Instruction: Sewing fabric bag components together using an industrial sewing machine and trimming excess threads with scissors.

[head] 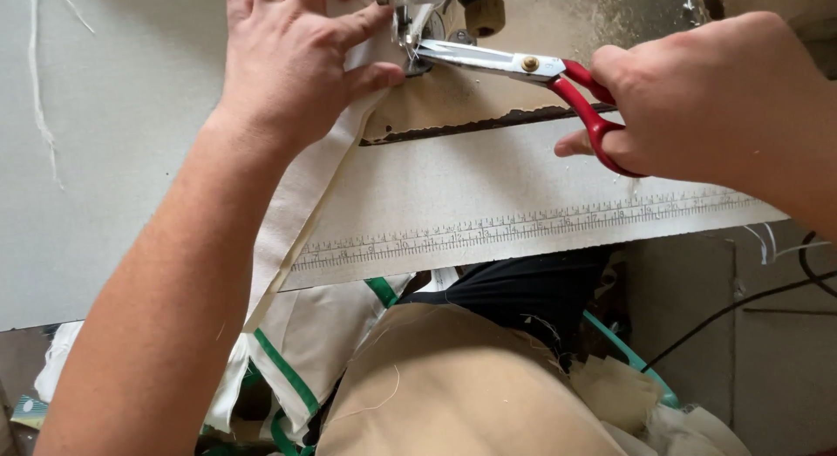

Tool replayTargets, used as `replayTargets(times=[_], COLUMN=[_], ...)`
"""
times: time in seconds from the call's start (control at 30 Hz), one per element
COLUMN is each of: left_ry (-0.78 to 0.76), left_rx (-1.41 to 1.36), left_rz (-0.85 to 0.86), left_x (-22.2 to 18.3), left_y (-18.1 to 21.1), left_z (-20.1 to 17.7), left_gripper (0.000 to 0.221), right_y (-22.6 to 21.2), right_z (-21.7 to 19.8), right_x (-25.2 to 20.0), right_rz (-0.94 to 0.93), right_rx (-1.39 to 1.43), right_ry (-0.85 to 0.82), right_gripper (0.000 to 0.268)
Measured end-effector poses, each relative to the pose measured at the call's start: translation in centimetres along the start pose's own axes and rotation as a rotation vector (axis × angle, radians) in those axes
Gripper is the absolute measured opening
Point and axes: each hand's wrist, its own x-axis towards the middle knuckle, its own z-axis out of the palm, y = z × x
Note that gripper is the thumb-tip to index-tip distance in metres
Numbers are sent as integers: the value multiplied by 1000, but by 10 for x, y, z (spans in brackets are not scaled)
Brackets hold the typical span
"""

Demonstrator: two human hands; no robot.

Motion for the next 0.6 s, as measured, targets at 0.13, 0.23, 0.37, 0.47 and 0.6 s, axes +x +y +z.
replayTargets(times=[0.13,0.23,0.37,0.47,0.6], left_ry=[13,-20,84,163,178], left_rx=[2,10,55,33,23], left_rz=[-19,-27,18,70,91], left_x=[-1,0,-1,-2,-3], left_y=[-5,-5,-9,-10,-12], left_z=[10,7,15,16,16], left_gripper=[60,60,55,48,49], right_y=[1,3,4,4,2], right_z=[-2,-2,-7,-5,1], right_x=[5,10,18,19,14], right_rz=[1,4,15,13,3], right_rx=[36,31,157,210,152], right_ry=[-78,-129,-313,-361,-220], right_gripper=[61,56,39,26,60])
